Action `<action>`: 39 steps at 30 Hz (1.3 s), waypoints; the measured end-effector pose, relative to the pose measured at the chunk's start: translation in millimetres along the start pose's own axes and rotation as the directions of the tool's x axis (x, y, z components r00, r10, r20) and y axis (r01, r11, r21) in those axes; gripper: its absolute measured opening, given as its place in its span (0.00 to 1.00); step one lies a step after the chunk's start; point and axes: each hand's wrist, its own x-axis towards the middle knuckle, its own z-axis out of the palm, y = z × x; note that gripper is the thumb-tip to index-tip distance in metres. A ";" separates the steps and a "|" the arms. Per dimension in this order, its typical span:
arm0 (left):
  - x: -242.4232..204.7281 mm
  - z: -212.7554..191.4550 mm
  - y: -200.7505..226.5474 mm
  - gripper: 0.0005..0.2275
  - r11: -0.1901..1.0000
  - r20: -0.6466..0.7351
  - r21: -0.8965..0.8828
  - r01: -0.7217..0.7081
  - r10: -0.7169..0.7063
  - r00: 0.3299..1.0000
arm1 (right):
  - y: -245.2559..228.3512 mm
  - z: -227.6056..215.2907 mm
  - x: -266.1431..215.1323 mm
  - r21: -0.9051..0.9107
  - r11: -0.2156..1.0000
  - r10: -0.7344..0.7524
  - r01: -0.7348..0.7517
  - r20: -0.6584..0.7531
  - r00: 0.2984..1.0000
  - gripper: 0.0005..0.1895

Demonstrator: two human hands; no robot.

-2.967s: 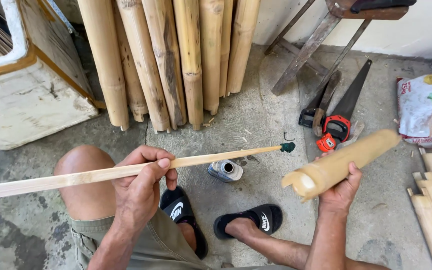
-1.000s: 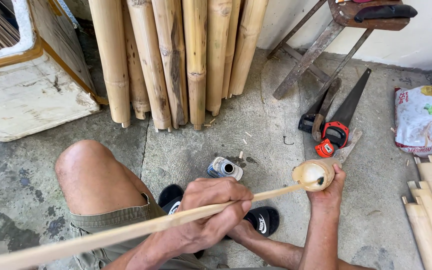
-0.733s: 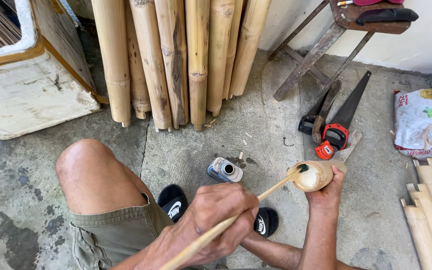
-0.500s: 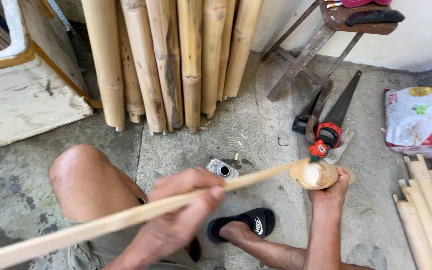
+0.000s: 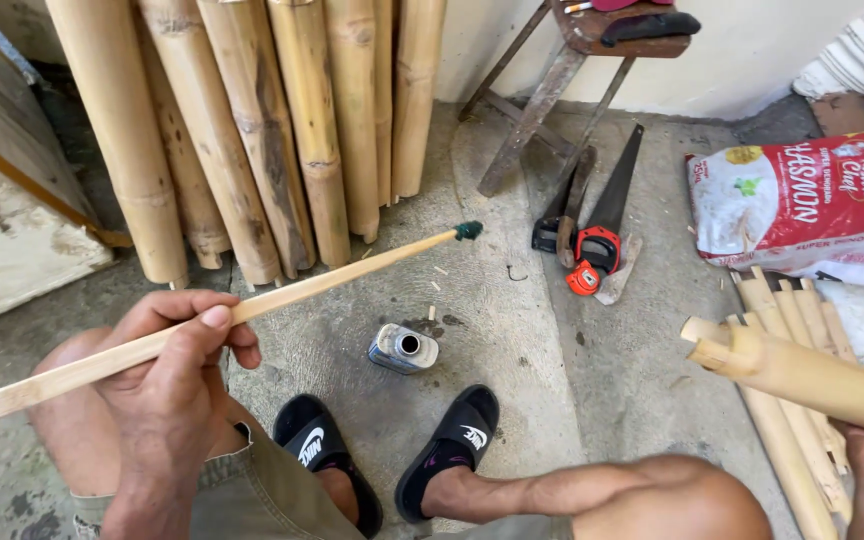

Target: Apply adhesive to bamboo segments using a thin applicator stick to prepare them for furniture assembly.

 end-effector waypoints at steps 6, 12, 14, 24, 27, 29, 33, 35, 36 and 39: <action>-9.7 29.9 -7.2 0.03 0.999 0.090 -0.052 0.010 -0.005 0.996 | 162.3 -186.2 37.4 -0.056 0.987 0.130 -0.152 -0.285 0.950 0.28; -8.3 43.7 -18.0 0.03 0.982 0.041 0.184 0.045 -0.053 0.998 | 368.6 -230.4 -80.9 0.120 0.963 0.269 -0.241 -0.477 0.837 0.32; -8.3 49.3 -24.7 0.03 0.956 0.033 0.291 0.043 -0.055 0.998 | 401.8 -244.5 -113.9 0.162 0.960 0.279 -0.228 -0.523 0.805 0.32; -11.9 73.9 -57.0 0.03 0.951 0.023 0.292 -0.106 0.104 0.994 | 375.3 -295.8 -46.0 0.281 0.949 0.294 -0.145 -0.617 0.730 0.33; -11.0 70.9 -59.4 0.03 0.925 -0.040 0.375 -0.062 0.083 0.996 | 349.1 -305.6 -8.6 0.308 0.944 0.300 -0.123 -0.637 0.710 0.33; -11.3 62.2 -64.6 0.04 0.916 -0.072 0.399 -0.025 0.058 0.996 | 333.9 -320.7 14.9 0.319 0.941 0.303 -0.111 -0.651 0.696 0.34; -13.5 56.7 -71.6 0.04 0.945 -0.037 0.323 -0.045 0.061 0.997 | 307.5 -292.0 45.4 0.235 0.963 0.252 -0.130 -0.626 0.738 0.33; -15.6 62.5 -71.1 0.04 0.963 -0.052 0.268 -0.027 0.042 0.998 | 294.5 -252.4 45.3 0.132 0.979 0.203 -0.155 -0.570 0.796 0.32; -16.9 65.4 -70.6 0.03 0.957 -0.038 0.286 -0.050 0.063 0.997 | 294.6 -236.5 42.9 0.055 0.980 0.188 -0.191 -0.567 0.802 0.30; -18.5 65.9 -69.3 0.03 0.956 -0.022 0.278 -0.090 0.100 0.995 | 302.1 -195.4 19.4 -0.086 0.953 0.186 -0.291 -0.592 0.784 0.26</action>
